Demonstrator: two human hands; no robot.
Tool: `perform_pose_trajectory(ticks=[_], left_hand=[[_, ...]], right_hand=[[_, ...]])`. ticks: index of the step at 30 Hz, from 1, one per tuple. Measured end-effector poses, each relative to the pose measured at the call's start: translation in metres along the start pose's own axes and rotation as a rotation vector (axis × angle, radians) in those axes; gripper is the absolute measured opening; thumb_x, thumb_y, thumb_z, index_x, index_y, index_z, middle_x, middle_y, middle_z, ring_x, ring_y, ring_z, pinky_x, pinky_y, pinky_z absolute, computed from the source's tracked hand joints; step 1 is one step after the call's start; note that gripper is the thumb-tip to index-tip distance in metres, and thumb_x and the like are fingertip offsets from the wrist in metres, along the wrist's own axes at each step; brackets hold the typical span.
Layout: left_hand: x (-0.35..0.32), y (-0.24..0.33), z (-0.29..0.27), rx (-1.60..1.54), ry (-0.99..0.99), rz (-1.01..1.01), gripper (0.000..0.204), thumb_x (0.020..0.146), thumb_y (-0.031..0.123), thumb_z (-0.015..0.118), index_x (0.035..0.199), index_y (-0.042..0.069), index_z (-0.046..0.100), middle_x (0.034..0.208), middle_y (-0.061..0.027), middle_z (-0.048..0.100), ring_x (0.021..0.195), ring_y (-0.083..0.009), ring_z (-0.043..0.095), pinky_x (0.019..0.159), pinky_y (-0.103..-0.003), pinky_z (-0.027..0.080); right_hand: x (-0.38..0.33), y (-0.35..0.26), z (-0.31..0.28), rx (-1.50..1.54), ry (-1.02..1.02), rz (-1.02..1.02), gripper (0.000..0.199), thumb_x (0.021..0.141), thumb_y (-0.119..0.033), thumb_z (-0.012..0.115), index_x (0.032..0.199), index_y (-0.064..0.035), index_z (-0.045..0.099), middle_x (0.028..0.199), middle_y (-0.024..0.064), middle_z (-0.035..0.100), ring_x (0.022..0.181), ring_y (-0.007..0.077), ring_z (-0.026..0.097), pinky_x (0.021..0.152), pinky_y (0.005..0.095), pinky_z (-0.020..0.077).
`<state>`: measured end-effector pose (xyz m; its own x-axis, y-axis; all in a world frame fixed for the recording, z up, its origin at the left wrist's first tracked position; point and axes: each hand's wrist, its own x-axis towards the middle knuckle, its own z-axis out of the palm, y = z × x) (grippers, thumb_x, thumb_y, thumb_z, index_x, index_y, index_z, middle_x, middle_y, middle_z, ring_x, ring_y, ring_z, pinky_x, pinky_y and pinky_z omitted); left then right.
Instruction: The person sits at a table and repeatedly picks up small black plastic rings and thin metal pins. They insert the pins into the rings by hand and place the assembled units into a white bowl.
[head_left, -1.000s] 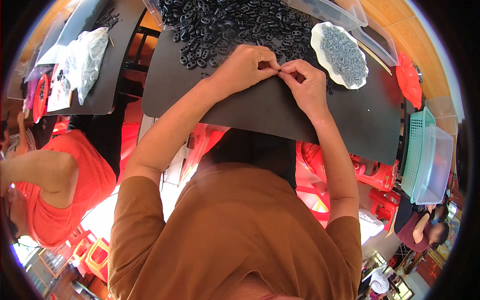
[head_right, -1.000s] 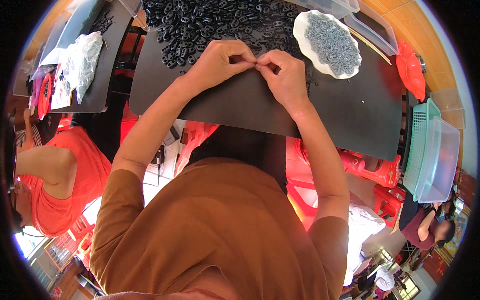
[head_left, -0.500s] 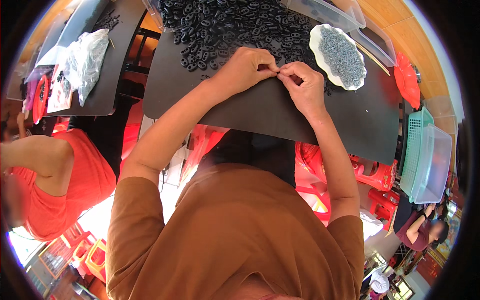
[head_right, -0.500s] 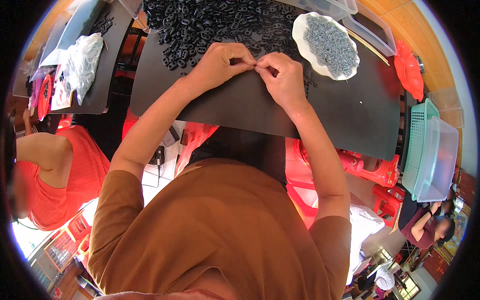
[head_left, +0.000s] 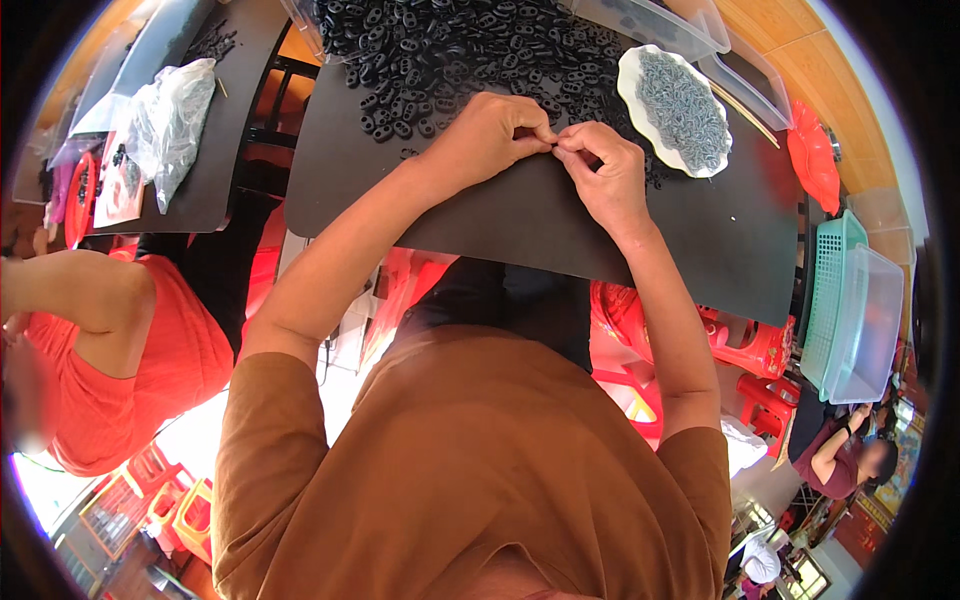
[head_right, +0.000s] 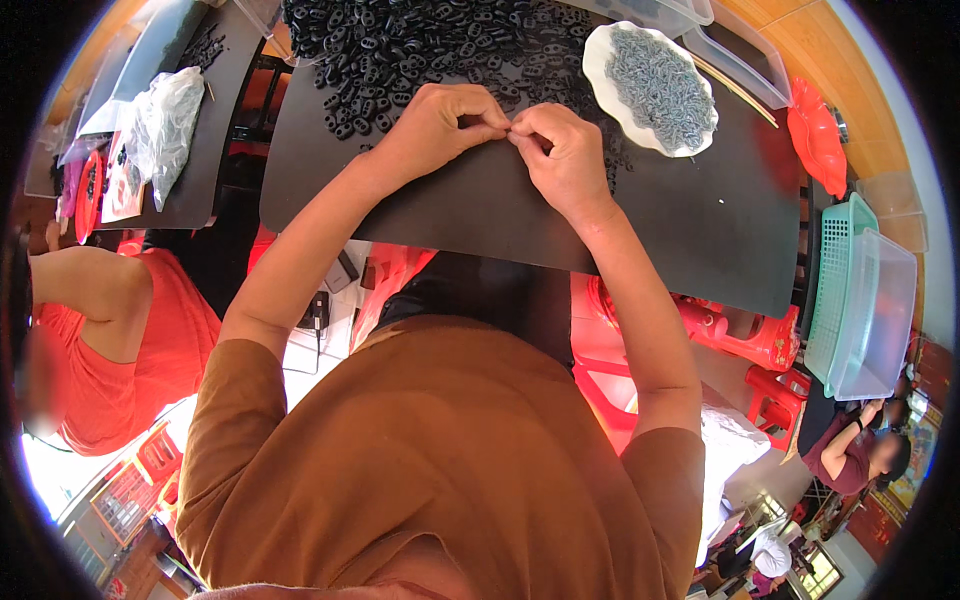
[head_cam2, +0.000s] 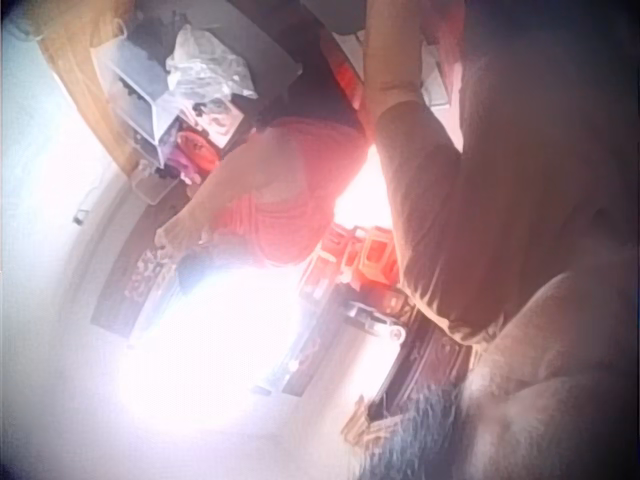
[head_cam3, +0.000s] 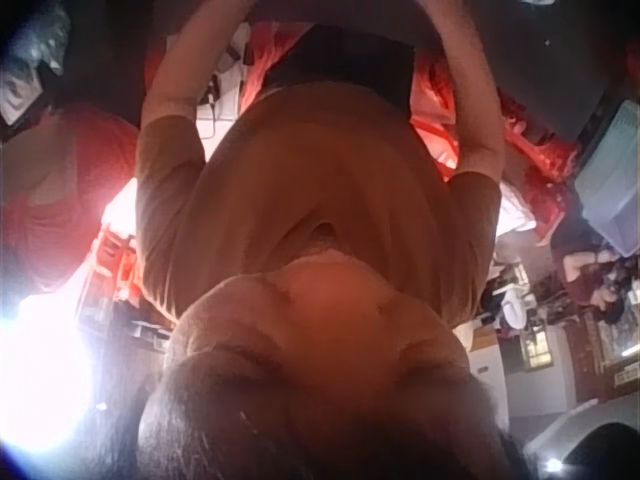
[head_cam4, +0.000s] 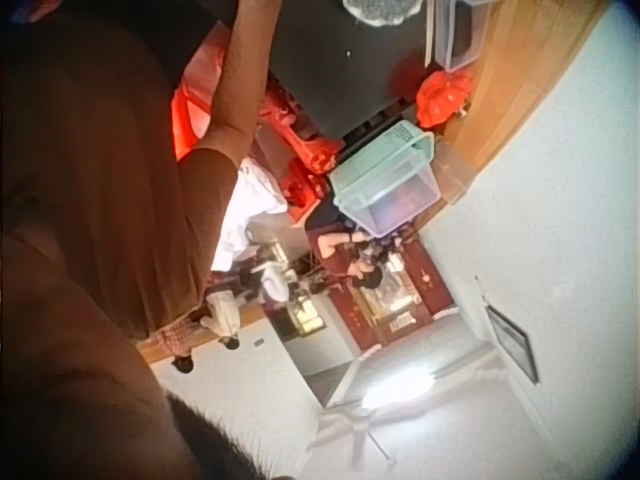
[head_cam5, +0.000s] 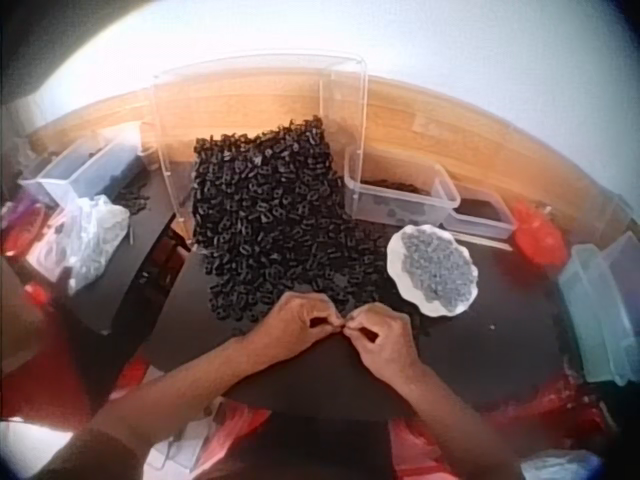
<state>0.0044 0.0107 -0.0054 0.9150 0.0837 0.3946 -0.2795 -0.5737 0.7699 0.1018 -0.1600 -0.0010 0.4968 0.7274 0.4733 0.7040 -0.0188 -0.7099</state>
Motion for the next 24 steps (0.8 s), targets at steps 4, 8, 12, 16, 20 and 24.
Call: perform_pose_trajectory(ticks=[4, 8, 12, 16, 20, 24], left_hand=[[0.001, 0.0, 0.001, -0.054, 0.018, -0.04, 0.006, 0.08, 0.002, 0.073, 0.085, 0.001, 0.071, 0.083, -0.0073, 0.07, 0.077, -0.0188, 0.067, 0.071, -0.029, 0.052], [0.002, 0.001, -0.001, -0.009, -0.002, -0.003, 0.006, 0.079, 0.001, 0.072, 0.085, 0.001, 0.07, 0.083, -0.0072, 0.07, 0.077, -0.0189, 0.067, 0.07, -0.029, 0.052], [0.001, -0.002, 0.002, 0.02, -0.004, 0.036, 0.006, 0.079, 0.001, 0.072, 0.084, 0.0, 0.07, 0.083, -0.0074, 0.07, 0.076, -0.0189, 0.066, 0.07, -0.029, 0.052], [0.002, -0.002, 0.002, -0.019, 0.03, 0.012, 0.007, 0.08, 0.002, 0.072, 0.087, 0.001, 0.072, 0.081, -0.0068, 0.07, 0.073, -0.0168, 0.066, 0.068, -0.028, 0.052], [0.001, 0.009, -0.006, -0.118, 0.018, -0.22, 0.012, 0.084, 0.007, 0.071, 0.095, 0.003, 0.073, 0.082, -0.0056, 0.071, 0.075, -0.0107, 0.066, 0.07, -0.025, 0.052], [0.002, 0.003, -0.014, -0.188, 0.081, -0.275, 0.015, 0.089, 0.011, 0.068, 0.1, 0.002, 0.073, 0.086, -0.0042, 0.073, 0.078, -0.0068, 0.065, 0.073, -0.023, 0.052]], right_hand=[[0.0, 0.001, 0.001, 0.02, 0.009, 0.0, 0.011, 0.075, 0.007, 0.072, 0.079, 0.0003, 0.064, 0.082, 0.0089, 0.068, 0.066, 0.0192, 0.064, 0.056, 0.0287, 0.0493], [0.0, 0.0, 0.0, -0.026, -0.005, -0.037, 0.011, 0.075, 0.007, 0.071, 0.078, 0.0003, 0.063, 0.081, 0.009, 0.067, 0.065, 0.0205, 0.063, 0.057, 0.0302, 0.049], [0.0, 0.0, 0.002, -0.015, -0.01, -0.001, 0.011, 0.075, 0.006, 0.071, 0.078, -0.0001, 0.063, 0.079, 0.0087, 0.066, 0.064, 0.021, 0.063, 0.057, 0.0304, 0.0489], [-0.001, 0.004, 0.001, -0.023, 0.006, -0.004, 0.011, 0.076, 0.006, 0.072, 0.08, -0.0002, 0.064, 0.078, 0.0082, 0.066, 0.065, 0.0191, 0.063, 0.057, 0.0294, 0.0489], [0.003, -0.004, -0.004, 0.029, 0.02, 0.087, 0.011, 0.08, 0.004, 0.07, 0.089, -0.0016, 0.068, 0.081, 0.0064, 0.067, 0.07, 0.0138, 0.064, 0.062, 0.0269, 0.0507], [0.011, -0.002, -0.018, 0.155, 0.01, 0.172, 0.02, 0.085, 0.002, 0.064, 0.103, -0.0029, 0.07, 0.089, 0.0053, 0.07, 0.079, 0.0112, 0.066, 0.072, 0.0249, 0.052]])
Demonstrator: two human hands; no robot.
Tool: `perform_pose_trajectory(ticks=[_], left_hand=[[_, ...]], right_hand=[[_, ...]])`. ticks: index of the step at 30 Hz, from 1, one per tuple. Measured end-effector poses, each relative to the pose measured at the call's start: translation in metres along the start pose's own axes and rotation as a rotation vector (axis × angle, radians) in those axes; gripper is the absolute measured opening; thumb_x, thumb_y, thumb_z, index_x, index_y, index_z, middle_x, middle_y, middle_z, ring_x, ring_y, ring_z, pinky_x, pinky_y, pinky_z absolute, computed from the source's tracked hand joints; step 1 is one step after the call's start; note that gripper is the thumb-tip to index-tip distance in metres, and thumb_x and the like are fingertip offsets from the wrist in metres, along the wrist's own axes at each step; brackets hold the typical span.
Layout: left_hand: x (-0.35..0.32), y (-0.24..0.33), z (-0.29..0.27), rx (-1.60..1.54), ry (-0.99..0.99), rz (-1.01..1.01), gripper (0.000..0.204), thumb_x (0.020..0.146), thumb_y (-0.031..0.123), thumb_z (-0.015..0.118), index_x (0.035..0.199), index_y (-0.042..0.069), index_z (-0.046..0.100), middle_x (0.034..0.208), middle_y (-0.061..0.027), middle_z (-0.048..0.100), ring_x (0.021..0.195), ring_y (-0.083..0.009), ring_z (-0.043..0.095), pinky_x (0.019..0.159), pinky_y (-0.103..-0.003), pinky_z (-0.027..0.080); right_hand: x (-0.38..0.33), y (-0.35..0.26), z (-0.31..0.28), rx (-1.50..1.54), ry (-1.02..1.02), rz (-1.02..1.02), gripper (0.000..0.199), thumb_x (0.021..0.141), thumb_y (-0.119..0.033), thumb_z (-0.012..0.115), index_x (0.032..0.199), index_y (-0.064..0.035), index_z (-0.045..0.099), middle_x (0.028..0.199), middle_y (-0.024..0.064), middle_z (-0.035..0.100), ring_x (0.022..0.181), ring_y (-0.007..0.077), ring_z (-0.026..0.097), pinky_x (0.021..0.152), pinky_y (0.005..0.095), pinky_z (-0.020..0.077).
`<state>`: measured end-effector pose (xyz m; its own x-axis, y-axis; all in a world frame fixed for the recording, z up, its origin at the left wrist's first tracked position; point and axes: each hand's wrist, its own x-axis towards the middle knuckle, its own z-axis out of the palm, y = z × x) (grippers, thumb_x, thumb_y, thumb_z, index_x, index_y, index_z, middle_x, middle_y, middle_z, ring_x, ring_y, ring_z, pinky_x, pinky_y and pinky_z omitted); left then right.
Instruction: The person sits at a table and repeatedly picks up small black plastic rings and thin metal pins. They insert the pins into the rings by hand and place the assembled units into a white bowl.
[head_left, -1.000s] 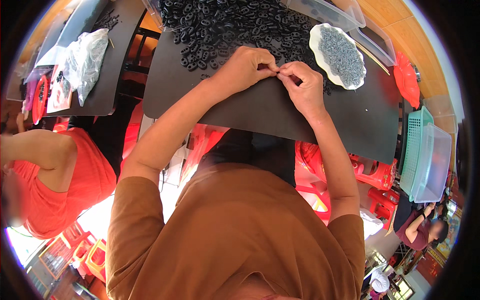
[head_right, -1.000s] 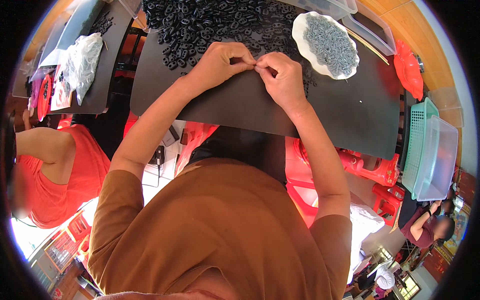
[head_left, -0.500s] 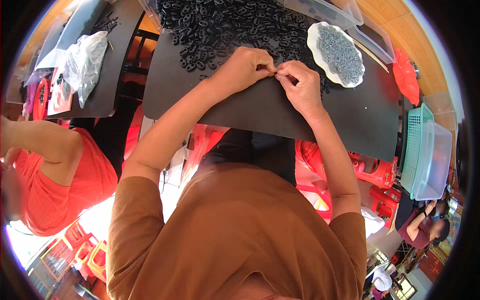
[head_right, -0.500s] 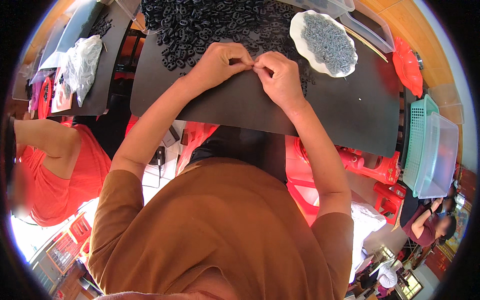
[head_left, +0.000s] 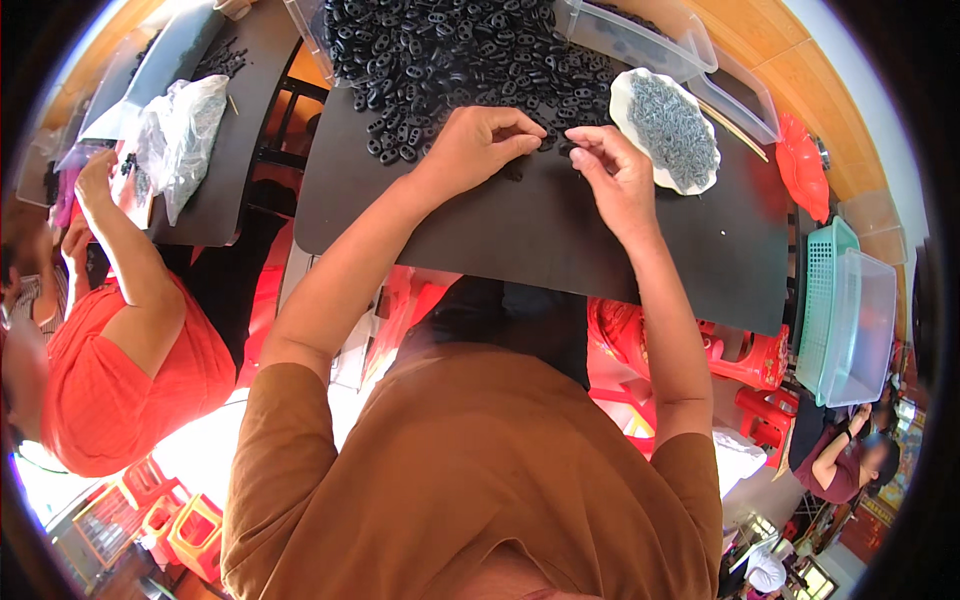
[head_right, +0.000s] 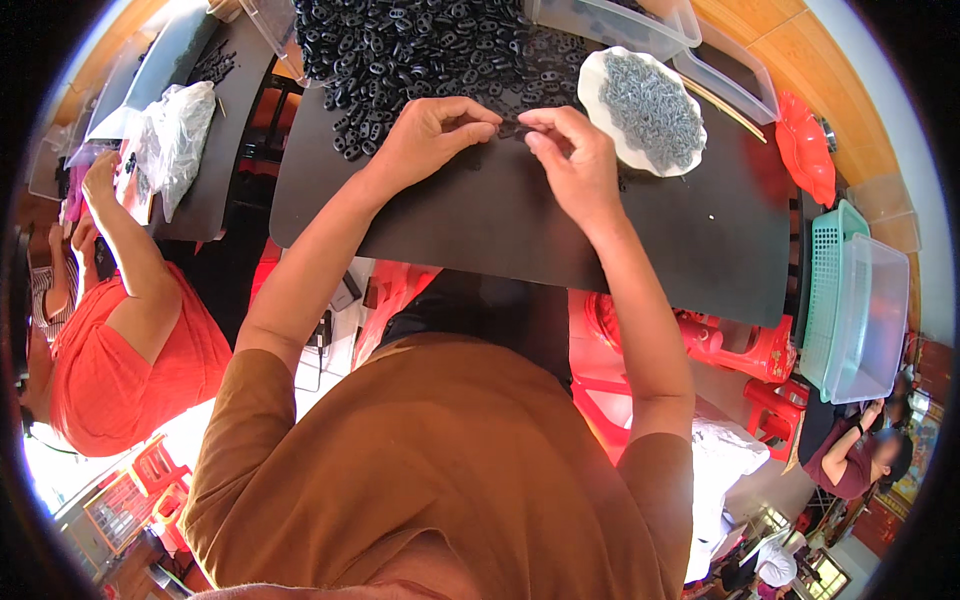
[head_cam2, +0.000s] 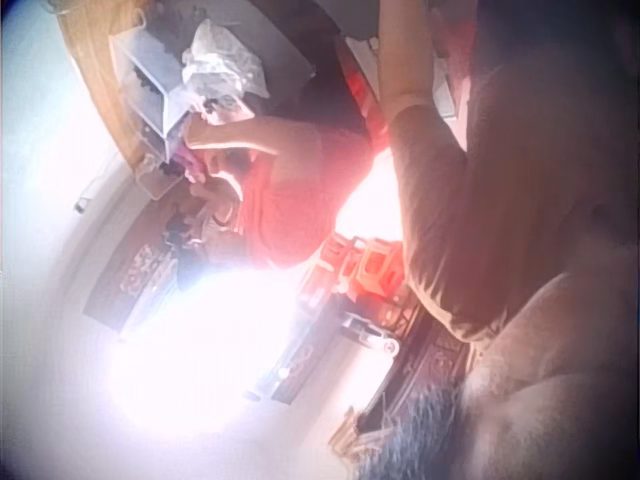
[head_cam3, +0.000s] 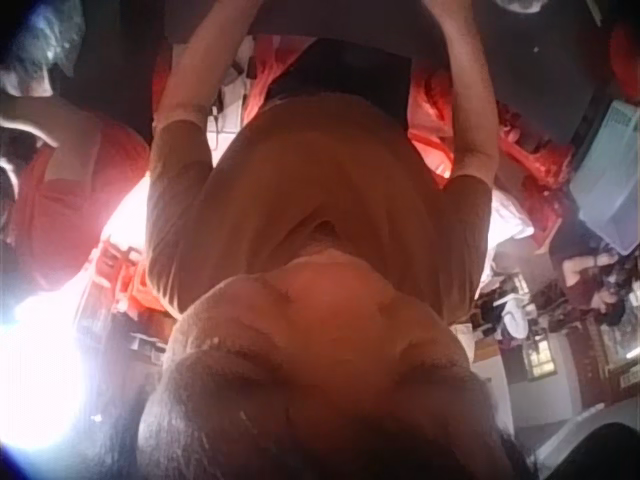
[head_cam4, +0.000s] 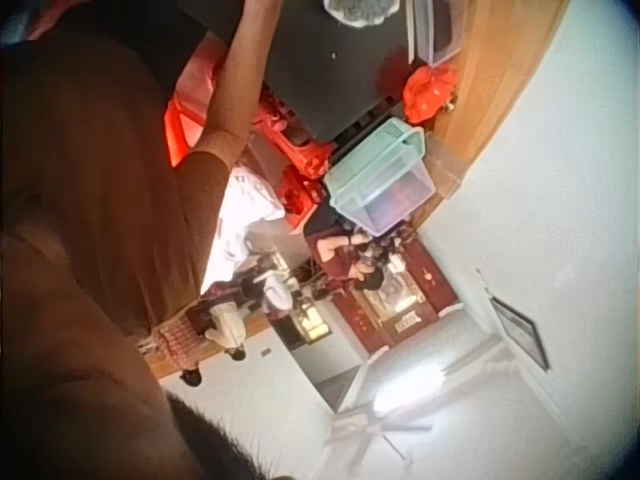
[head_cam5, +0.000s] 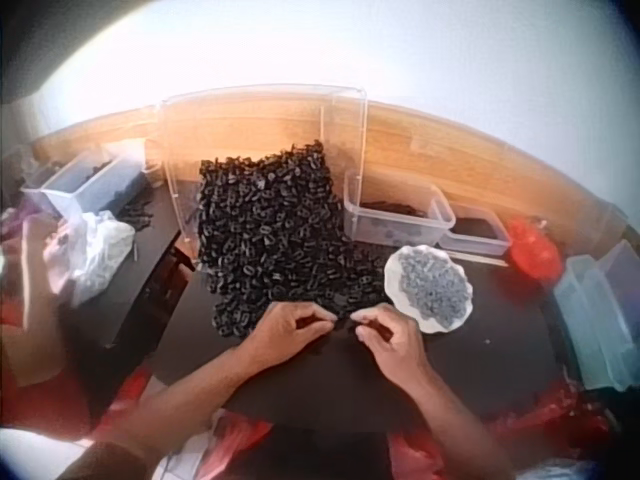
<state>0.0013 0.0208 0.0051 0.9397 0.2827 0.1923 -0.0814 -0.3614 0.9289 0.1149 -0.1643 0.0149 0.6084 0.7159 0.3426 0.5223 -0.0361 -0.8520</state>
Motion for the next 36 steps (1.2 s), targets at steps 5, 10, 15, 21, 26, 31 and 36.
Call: perform_pose_trajectory(ticks=[5, 10, 15, 21, 26, 31, 36], left_hand=[[0.004, -0.003, -0.008, -0.051, 0.035, -0.008, 0.016, 0.091, 0.012, 0.067, 0.102, 0.001, 0.072, 0.089, -0.0035, 0.073, 0.081, -0.0061, 0.065, 0.075, -0.022, 0.052], [0.003, 0.002, -0.013, 0.031, 0.038, -0.002, 0.015, 0.09, 0.01, 0.067, 0.101, 0.001, 0.072, 0.091, -0.004, 0.073, 0.083, -0.0067, 0.065, 0.077, -0.022, 0.052], [-0.008, 0.014, -0.017, 0.14, -0.045, 0.086, 0.015, 0.086, 0.008, 0.07, 0.1, 0.0, 0.071, 0.088, -0.0061, 0.071, 0.078, -0.0113, 0.065, 0.072, -0.026, 0.052], [-0.029, 0.014, -0.014, 0.447, -0.086, 0.295, 0.018, 0.081, 0.007, 0.073, 0.097, 0.001, 0.07, 0.092, -0.0111, 0.062, 0.085, -0.0277, 0.063, 0.073, -0.035, 0.051], [-0.023, 0.013, -0.003, 0.433, -0.113, 0.264, 0.014, 0.083, 0.005, 0.069, 0.096, 0.0, 0.069, 0.092, -0.0122, 0.062, 0.086, -0.0312, 0.063, 0.075, -0.038, 0.051], [-0.011, 0.015, 0.021, 0.502, -0.106, 0.409, 0.009, 0.085, 0.006, 0.067, 0.092, 0.001, 0.067, 0.088, -0.0127, 0.061, 0.082, -0.0331, 0.061, 0.073, -0.042, 0.051], [-0.001, 0.009, 0.032, 0.498, -0.067, 0.452, 0.007, 0.086, 0.008, 0.065, 0.091, 0.002, 0.066, 0.085, -0.0121, 0.059, 0.079, -0.0333, 0.06, 0.07, -0.042, 0.05]], right_hand=[[0.059, -0.011, -0.048, 0.205, -0.138, 0.205, 0.019, 0.093, -0.012, 0.062, 0.109, -0.0022, 0.067, 0.088, 0.0042, 0.067, 0.08, 0.0123, 0.066, 0.074, 0.0256, 0.0528], [0.151, 0.019, -0.092, 0.345, -0.007, 0.151, 0.029, 0.092, -0.013, 0.064, 0.119, -0.0018, 0.062, 0.102, 0.0059, 0.066, 0.09, 0.0126, 0.066, 0.078, 0.0245, 0.0514], [0.176, 0.029, -0.114, 0.285, 0.169, 0.049, 0.049, 0.089, -0.017, 0.071, 0.132, -0.0062, 0.051, 0.124, 0.0146, 0.057, 0.102, 0.0228, 0.064, 0.091, 0.0343, 0.05], [0.091, 0.001, -0.076, -0.118, 0.058, 0.054, 0.021, 0.089, -0.009, 0.065, 0.109, -0.0024, 0.068, 0.1, 0.0049, 0.07, 0.08, 0.0085, 0.066, 0.073, 0.0224, 0.0503], [0.042, 0.022, -0.105, -0.045, 0.276, 0.046, 0.021, 0.087, -0.006, 0.069, 0.107, -0.0028, 0.069, 0.09, 0.0022, 0.071, 0.073, 0.0057, 0.062, 0.067, 0.0211, 0.0483], [0.005, 0.025, -0.147, -0.276, 0.247, 0.161, 0.014, 0.087, -0.007, 0.069, 0.101, -0.0029, 0.071, 0.085, 0.0007, 0.07, 0.068, 0.0036, 0.057, 0.064, 0.0207, 0.0472], [-0.031, 0.041, -0.174, -0.495, 0.317, 0.219, 0.012, 0.086, -0.007, 0.07, 0.095, -0.001, 0.07, 0.082, 0.0035, 0.069, 0.07, 0.0078, 0.061, 0.065, 0.024, 0.0483]])
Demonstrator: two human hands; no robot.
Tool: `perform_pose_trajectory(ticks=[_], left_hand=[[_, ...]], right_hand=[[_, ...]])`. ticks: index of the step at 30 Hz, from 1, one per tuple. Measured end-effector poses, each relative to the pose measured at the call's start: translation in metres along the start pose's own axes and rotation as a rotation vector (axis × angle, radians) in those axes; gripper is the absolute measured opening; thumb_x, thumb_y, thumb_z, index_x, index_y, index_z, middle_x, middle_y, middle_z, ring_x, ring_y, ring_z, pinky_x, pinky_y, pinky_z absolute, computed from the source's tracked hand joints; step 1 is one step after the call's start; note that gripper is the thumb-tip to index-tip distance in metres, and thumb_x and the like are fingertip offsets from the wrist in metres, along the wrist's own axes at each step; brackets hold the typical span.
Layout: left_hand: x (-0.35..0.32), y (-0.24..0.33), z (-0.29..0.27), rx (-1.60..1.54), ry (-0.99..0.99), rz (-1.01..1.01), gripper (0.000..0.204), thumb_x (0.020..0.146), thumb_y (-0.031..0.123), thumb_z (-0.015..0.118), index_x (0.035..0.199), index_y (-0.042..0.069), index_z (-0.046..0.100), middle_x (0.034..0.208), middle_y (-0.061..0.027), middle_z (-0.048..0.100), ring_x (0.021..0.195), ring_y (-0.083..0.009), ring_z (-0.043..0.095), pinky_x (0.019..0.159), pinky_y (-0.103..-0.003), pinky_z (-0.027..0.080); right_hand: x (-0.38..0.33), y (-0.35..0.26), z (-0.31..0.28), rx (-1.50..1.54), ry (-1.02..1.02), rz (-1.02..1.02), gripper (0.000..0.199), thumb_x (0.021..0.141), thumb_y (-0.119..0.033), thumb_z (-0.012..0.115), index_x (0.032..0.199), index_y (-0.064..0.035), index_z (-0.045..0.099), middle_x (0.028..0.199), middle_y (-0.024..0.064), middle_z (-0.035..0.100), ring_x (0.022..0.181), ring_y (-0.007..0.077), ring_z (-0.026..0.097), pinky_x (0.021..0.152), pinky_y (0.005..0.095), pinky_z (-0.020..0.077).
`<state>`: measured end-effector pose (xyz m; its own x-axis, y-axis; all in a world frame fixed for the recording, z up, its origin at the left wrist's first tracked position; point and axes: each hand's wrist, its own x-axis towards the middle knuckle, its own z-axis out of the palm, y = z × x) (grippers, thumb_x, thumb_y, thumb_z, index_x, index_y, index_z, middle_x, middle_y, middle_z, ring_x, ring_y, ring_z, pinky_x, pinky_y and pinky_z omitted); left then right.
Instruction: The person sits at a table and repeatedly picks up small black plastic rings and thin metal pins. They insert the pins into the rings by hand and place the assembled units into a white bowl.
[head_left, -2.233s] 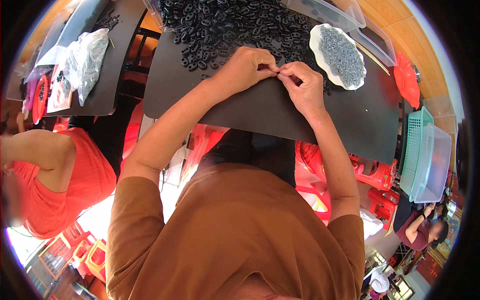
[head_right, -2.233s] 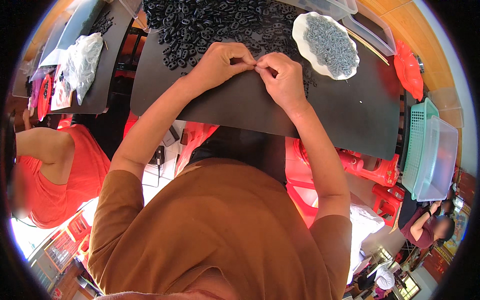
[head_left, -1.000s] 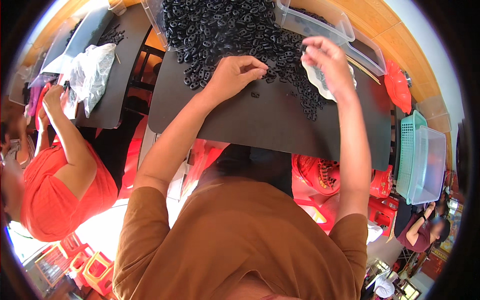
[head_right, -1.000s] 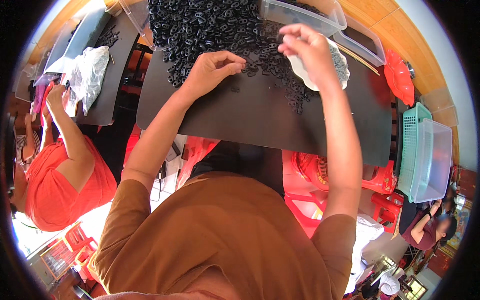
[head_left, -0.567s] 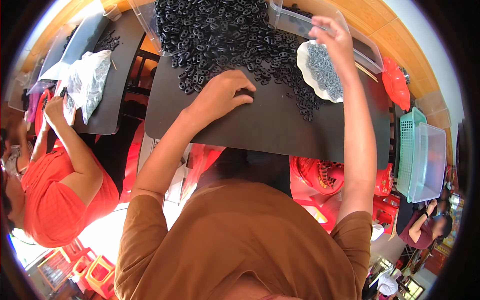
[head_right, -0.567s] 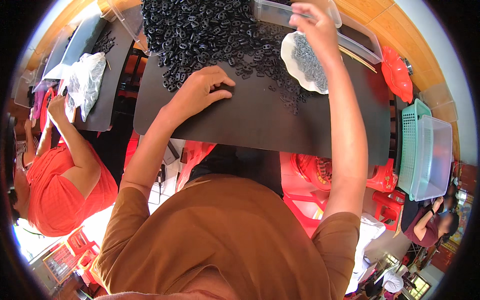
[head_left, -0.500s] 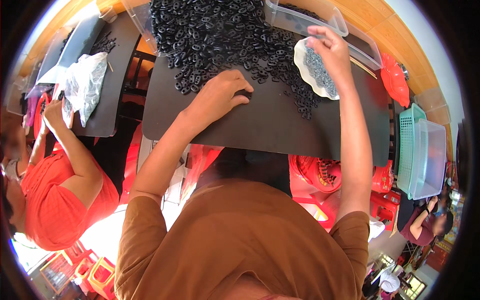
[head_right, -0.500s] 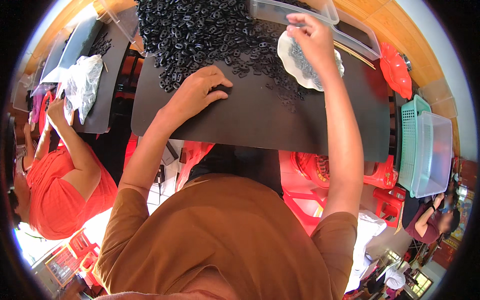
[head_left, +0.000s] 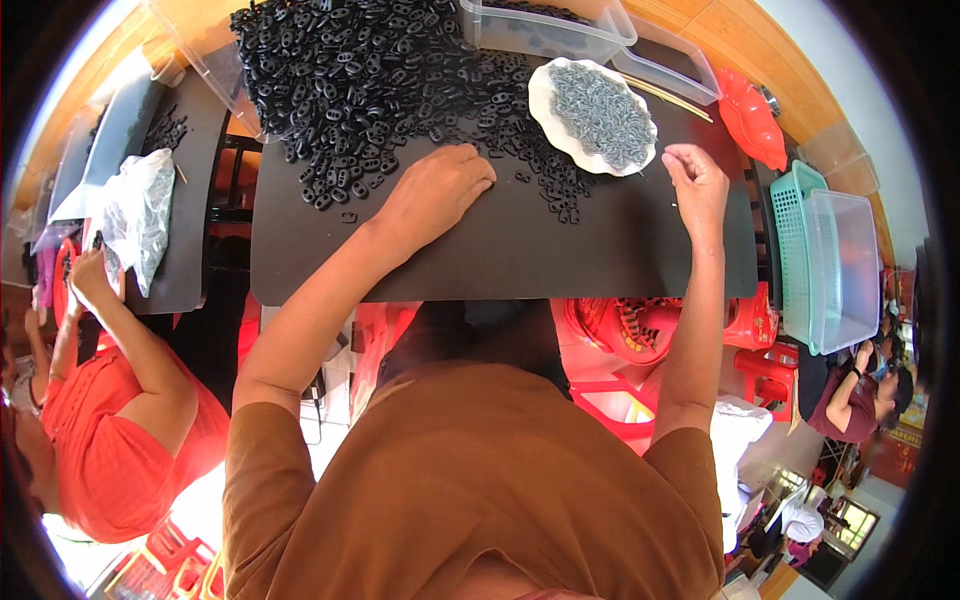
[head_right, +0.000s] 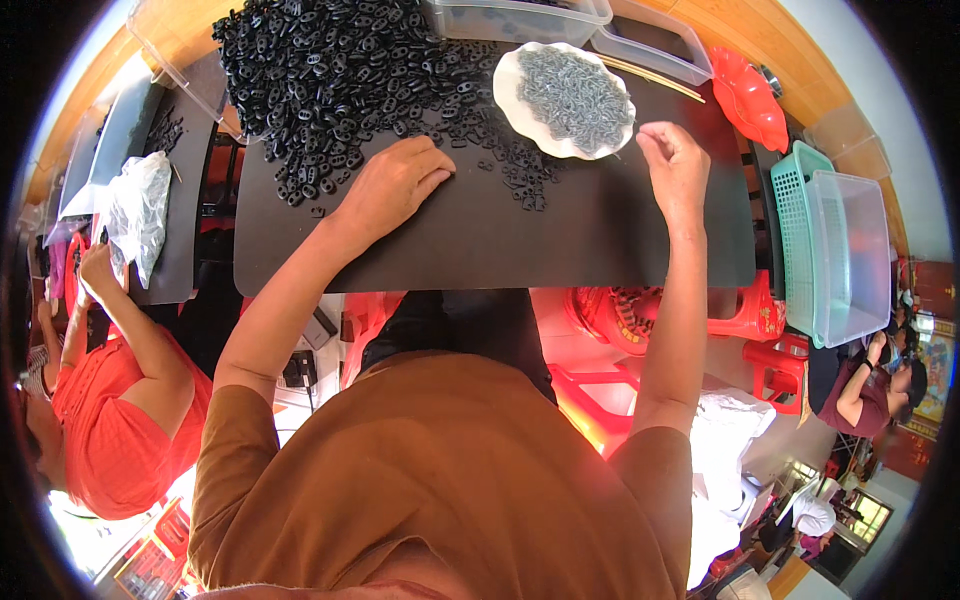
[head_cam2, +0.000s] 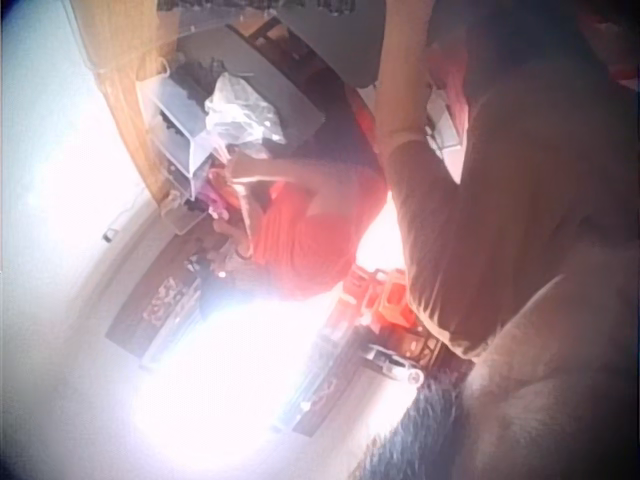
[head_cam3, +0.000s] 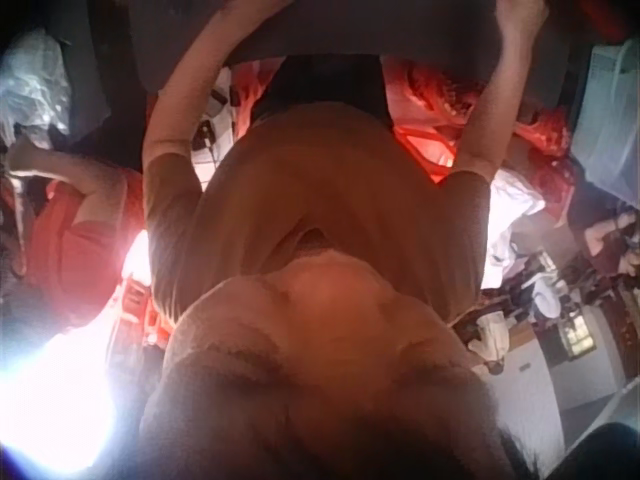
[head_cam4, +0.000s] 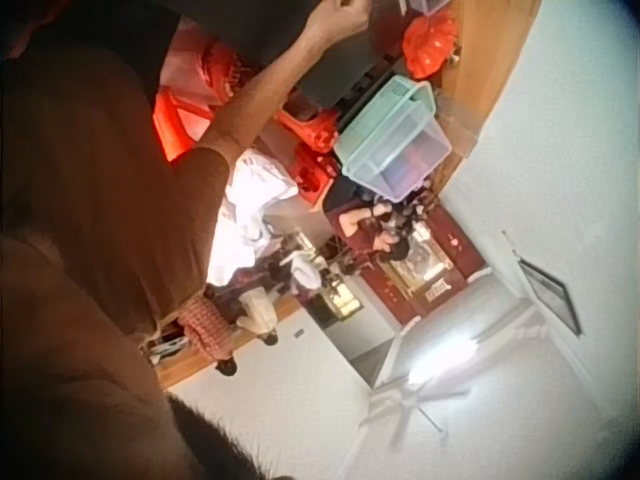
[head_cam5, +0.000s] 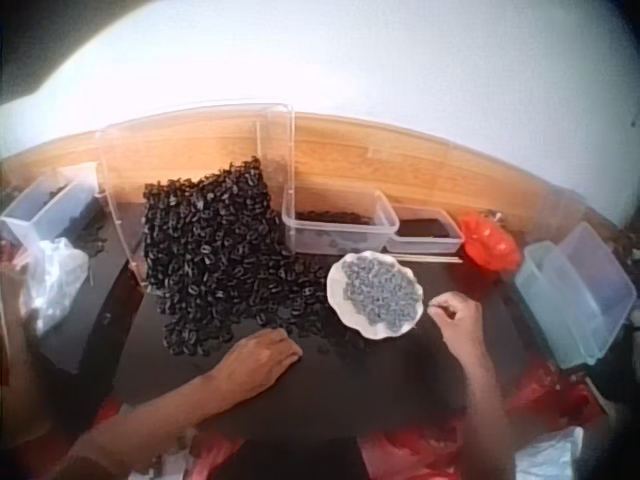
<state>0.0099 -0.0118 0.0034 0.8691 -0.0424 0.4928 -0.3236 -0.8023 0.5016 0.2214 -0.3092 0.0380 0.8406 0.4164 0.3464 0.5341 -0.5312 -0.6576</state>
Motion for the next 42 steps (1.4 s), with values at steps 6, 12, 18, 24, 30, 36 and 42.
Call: perform_pose_trajectory(ticks=[6, 12, 18, 24, 30, 36, 42], left_hand=[[-0.001, 0.001, 0.003, -0.002, 0.046, 0.001, 0.006, 0.086, 0.008, 0.065, 0.091, 0.003, 0.066, 0.083, -0.0114, 0.059, 0.079, -0.0326, 0.06, 0.068, -0.041, 0.05], [-0.002, 0.0, 0.003, -0.012, 0.06, 0.005, 0.006, 0.086, 0.007, 0.065, 0.09, 0.003, 0.066, 0.083, -0.0113, 0.06, 0.078, -0.0322, 0.06, 0.068, -0.04, 0.05], [-0.003, 0.001, 0.002, -0.019, 0.055, -0.013, 0.007, 0.086, 0.007, 0.066, 0.091, 0.003, 0.067, 0.084, -0.0112, 0.06, 0.079, -0.0322, 0.06, 0.069, -0.04, 0.05], [-0.003, 0.003, 0.002, 0.004, 0.038, -0.021, 0.008, 0.085, 0.008, 0.067, 0.092, 0.004, 0.068, 0.086, -0.0102, 0.061, 0.081, -0.0312, 0.061, 0.071, -0.04, 0.05], [-0.003, 0.004, 0.002, 0.006, 0.027, -0.016, 0.009, 0.084, 0.008, 0.069, 0.092, 0.004, 0.068, 0.087, -0.0095, 0.061, 0.082, -0.0305, 0.061, 0.071, -0.039, 0.051], [-0.005, 0.001, 0.002, -0.017, 0.032, -0.012, 0.008, 0.084, 0.008, 0.068, 0.091, 0.004, 0.068, 0.087, -0.0097, 0.061, 0.082, -0.0304, 0.061, 0.071, -0.04, 0.05], [-0.003, 0.003, 0.002, -0.028, 0.03, -0.029, 0.007, 0.085, 0.009, 0.068, 0.09, 0.004, 0.068, 0.086, -0.0095, 0.06, 0.082, -0.0306, 0.061, 0.071, -0.04, 0.05]], right_hand=[[-0.019, 0.015, 0.009, -0.142, -0.008, -0.031, 0.015, 0.082, -0.011, 0.073, 0.094, -0.0017, 0.071, 0.086, 0.0094, 0.068, 0.073, 0.0212, 0.067, 0.07, 0.0323, 0.0519], [-0.017, 0.012, 0.021, -0.218, -0.044, -0.042, 0.014, 0.082, -0.013, 0.071, 0.09, -0.0016, 0.068, 0.088, 0.0105, 0.064, 0.074, 0.0272, 0.064, 0.071, 0.0378, 0.049], [-0.022, 0.018, 0.023, -0.258, 0.021, -0.214, 0.008, 0.087, -0.007, 0.064, 0.092, -0.0004, 0.062, 0.086, 0.0119, 0.063, 0.073, 0.0275, 0.063, 0.07, 0.0383, 0.0491], [-0.025, -0.004, 0.017, 0.111, 0.026, 0.005, 0.003, 0.089, -0.001, 0.061, 0.092, 0.0, 0.06, 0.082, 0.0083, 0.066, 0.071, 0.0157, 0.065, 0.065, 0.0292, 0.0515], [0.002, -0.023, 0.034, 0.173, -0.011, -0.085, 0.006, 0.085, -0.001, 0.066, 0.091, -0.0018, 0.066, 0.084, 0.0038, 0.068, 0.077, 0.0108, 0.065, 0.071, 0.0266, 0.0508], [0.015, -0.043, 0.025, -0.009, -0.23, -0.205, 0.013, 0.08, -0.003, 0.07, 0.093, -0.0037, 0.07, 0.09, 0.0039, 0.065, 0.079, 0.0173, 0.064, 0.073, 0.0311, 0.05], [0.005, -0.044, 0.021, -0.122, -0.378, -0.243, 0.013, 0.081, -0.004, 0.068, 0.093, -0.0033, 0.069, 0.09, 0.0071, 0.063, 0.078, 0.025, 0.063, 0.074, 0.0354, 0.0496]])
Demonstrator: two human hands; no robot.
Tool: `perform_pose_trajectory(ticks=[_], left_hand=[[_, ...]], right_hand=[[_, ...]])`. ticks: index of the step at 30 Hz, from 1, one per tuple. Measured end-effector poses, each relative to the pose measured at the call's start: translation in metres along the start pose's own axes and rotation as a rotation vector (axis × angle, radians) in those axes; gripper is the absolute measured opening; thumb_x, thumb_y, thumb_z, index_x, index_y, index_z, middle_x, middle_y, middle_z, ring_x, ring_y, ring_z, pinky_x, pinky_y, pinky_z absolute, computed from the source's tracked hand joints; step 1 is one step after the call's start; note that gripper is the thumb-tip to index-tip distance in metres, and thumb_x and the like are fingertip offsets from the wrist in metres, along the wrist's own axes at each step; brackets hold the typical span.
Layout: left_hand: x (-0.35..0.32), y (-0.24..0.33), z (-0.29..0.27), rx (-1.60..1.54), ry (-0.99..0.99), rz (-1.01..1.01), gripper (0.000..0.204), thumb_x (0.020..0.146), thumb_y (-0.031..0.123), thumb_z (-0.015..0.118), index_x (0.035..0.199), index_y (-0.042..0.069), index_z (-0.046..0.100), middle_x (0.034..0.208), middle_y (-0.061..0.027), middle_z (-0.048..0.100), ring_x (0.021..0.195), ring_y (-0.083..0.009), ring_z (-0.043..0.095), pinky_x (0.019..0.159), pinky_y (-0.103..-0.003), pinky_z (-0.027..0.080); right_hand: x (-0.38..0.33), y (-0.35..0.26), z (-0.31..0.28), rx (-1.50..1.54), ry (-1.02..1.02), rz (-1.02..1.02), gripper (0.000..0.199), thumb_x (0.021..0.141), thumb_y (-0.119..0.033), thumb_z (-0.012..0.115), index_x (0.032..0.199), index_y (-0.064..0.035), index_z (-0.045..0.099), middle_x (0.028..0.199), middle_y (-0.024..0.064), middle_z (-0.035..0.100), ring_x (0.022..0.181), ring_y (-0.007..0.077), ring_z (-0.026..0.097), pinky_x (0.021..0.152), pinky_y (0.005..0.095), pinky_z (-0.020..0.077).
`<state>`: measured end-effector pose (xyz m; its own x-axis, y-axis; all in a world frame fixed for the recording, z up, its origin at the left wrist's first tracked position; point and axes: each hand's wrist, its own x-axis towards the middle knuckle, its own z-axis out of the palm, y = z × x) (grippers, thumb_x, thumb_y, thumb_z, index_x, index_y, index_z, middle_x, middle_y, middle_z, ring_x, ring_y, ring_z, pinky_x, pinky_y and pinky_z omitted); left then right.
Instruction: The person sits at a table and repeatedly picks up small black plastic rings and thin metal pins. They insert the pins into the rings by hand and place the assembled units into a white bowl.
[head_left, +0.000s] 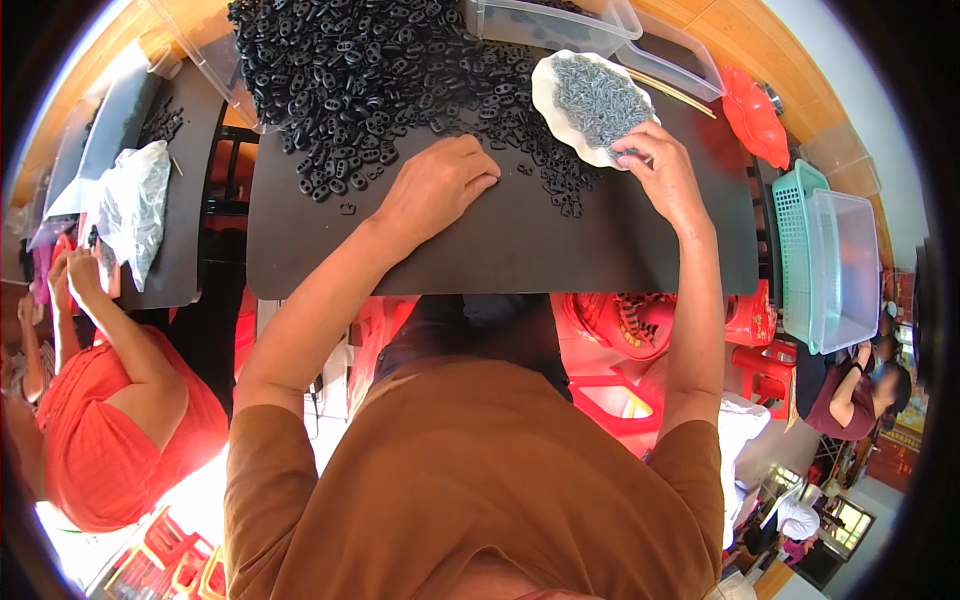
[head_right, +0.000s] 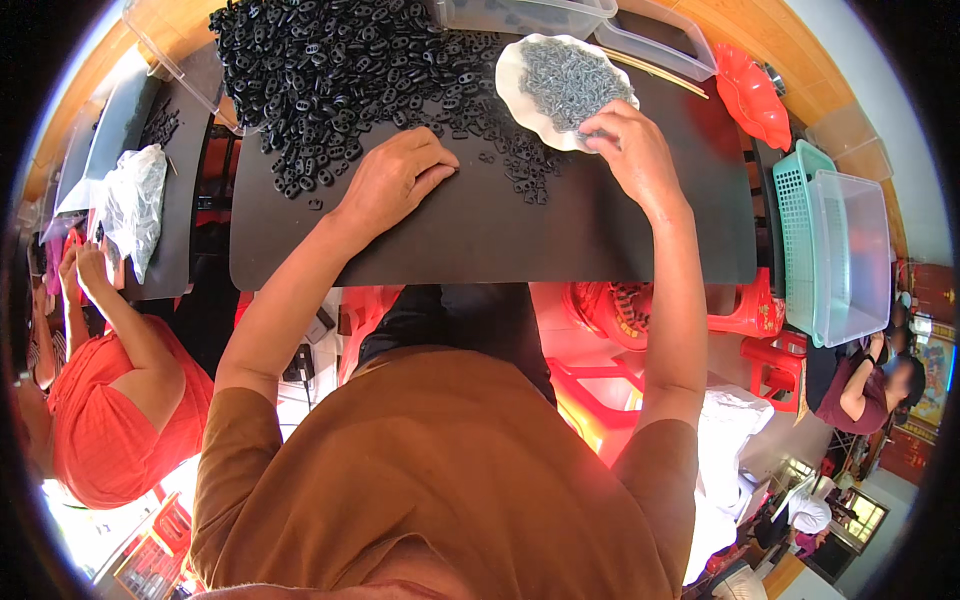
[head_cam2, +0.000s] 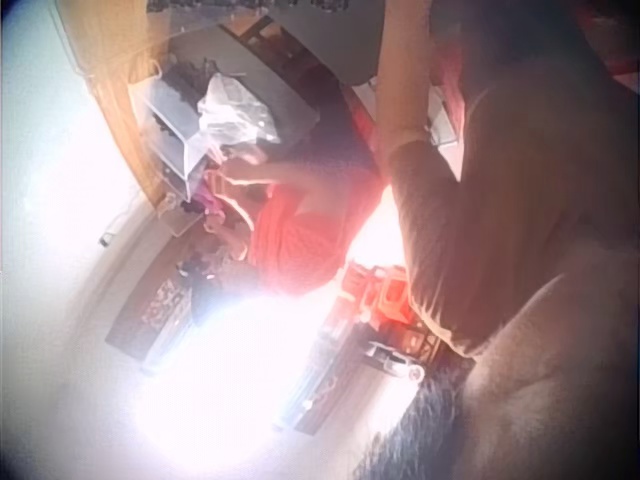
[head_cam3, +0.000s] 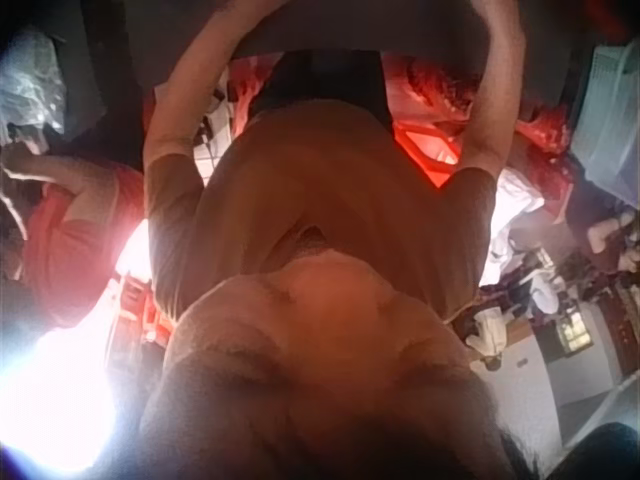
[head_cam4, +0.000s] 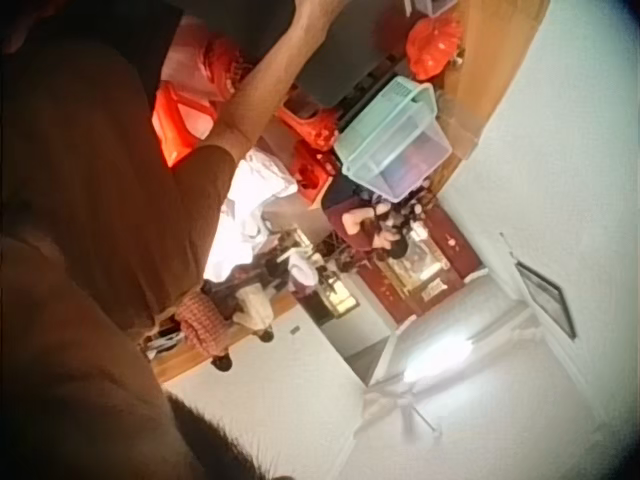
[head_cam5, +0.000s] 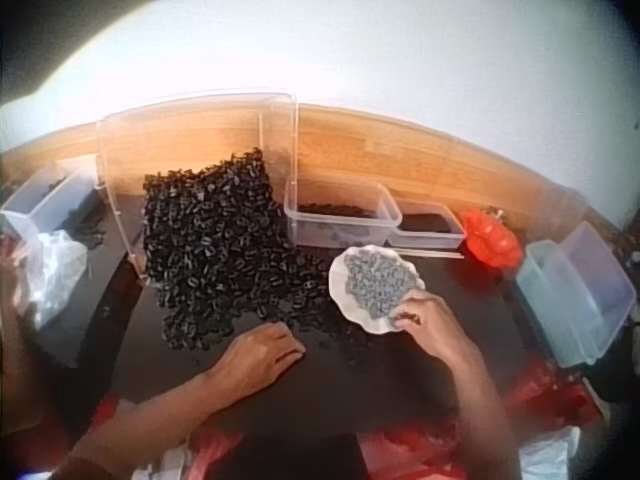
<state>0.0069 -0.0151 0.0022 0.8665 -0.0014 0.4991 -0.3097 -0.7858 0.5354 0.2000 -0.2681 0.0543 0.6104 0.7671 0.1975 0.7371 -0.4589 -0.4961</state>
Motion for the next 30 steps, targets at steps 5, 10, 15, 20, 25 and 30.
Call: perform_pose_trajectory(ticks=[5, 10, 15, 20, 25, 30], left_hand=[[0.001, 0.001, 0.0, 0.002, 0.002, 0.005, 0.007, 0.085, 0.009, 0.068, 0.09, 0.004, 0.067, 0.086, -0.0096, 0.06, 0.081, -0.0307, 0.061, 0.07, -0.039, 0.05], [0.001, 0.0, -0.001, -0.007, 0.007, -0.003, 0.008, 0.085, 0.01, 0.068, 0.09, 0.003, 0.067, 0.086, -0.0099, 0.06, 0.08, -0.0311, 0.061, 0.07, -0.04, 0.051], [0.001, -0.002, 0.0, -0.047, 0.02, -0.019, 0.009, 0.085, 0.009, 0.068, 0.091, 0.003, 0.067, 0.086, -0.0104, 0.062, 0.078, -0.03, 0.062, 0.068, -0.038, 0.051], [0.003, -0.002, -0.005, -0.259, 0.011, -0.206, 0.01, 0.09, 0.01, 0.067, 0.094, 0.001, 0.068, 0.084, -0.0086, 0.066, 0.073, -0.018, 0.064, 0.065, -0.03, 0.051], [0.005, -0.01, -0.004, -0.692, -0.038, -0.528, 0.015, 0.096, 0.013, 0.063, 0.097, -0.001, 0.067, 0.088, -0.0057, 0.068, 0.076, -0.0093, 0.064, 0.071, -0.024, 0.054], [0.006, -0.01, -0.005, -1.014, 0.0, -0.641, 0.016, 0.095, 0.012, 0.065, 0.104, -0.001, 0.066, 0.09, -0.0046, 0.068, 0.078, -0.0091, 0.064, 0.074, -0.023, 0.055]], right_hand=[[0.007, 0.008, 0.008, -0.098, 0.034, -0.043, 0.009, 0.082, -0.007, 0.067, 0.091, -0.0045, 0.067, 0.089, 0.0081, 0.062, 0.082, 0.0306, 0.062, 0.073, 0.0382, 0.0488], [0.015, 0.004, 0.01, -0.15, 0.044, -0.076, 0.006, 0.085, -0.01, 0.065, 0.088, -0.0056, 0.064, 0.09, 0.0074, 0.062, 0.084, 0.0321, 0.061, 0.074, 0.0402, 0.0488], [0.021, 0.002, 0.007, -0.16, 0.081, -0.105, 0.008, 0.087, -0.013, 0.063, 0.09, -0.006, 0.059, 0.089, 0.0072, 0.061, 0.084, 0.0324, 0.061, 0.073, 0.0408, 0.0487], [0.026, 0.002, 0.004, -0.191, 0.06, -0.108, 0.012, 0.088, -0.015, 0.063, 0.091, -0.0054, 0.056, 0.089, 0.0087, 0.06, 0.084, 0.0329, 0.06, 0.072, 0.0417, 0.0484], [0.027, 0.002, 0.002, -0.137, 0.126, -0.083, 0.01, 0.088, -0.01, 0.064, 0.092, -0.0043, 0.057, 0.085, 0.011, 0.063, 0.079, 0.0301, 0.063, 0.069, 0.0374, 0.0487], [0.023, -0.024, 0.013, 0.329, 0.117, 0.109, 0.005, 0.089, -0.001, 0.063, 0.093, -0.0032, 0.061, 0.084, 0.0074, 0.068, 0.074, 0.0136, 0.066, 0.066, 0.0279, 0.05]])
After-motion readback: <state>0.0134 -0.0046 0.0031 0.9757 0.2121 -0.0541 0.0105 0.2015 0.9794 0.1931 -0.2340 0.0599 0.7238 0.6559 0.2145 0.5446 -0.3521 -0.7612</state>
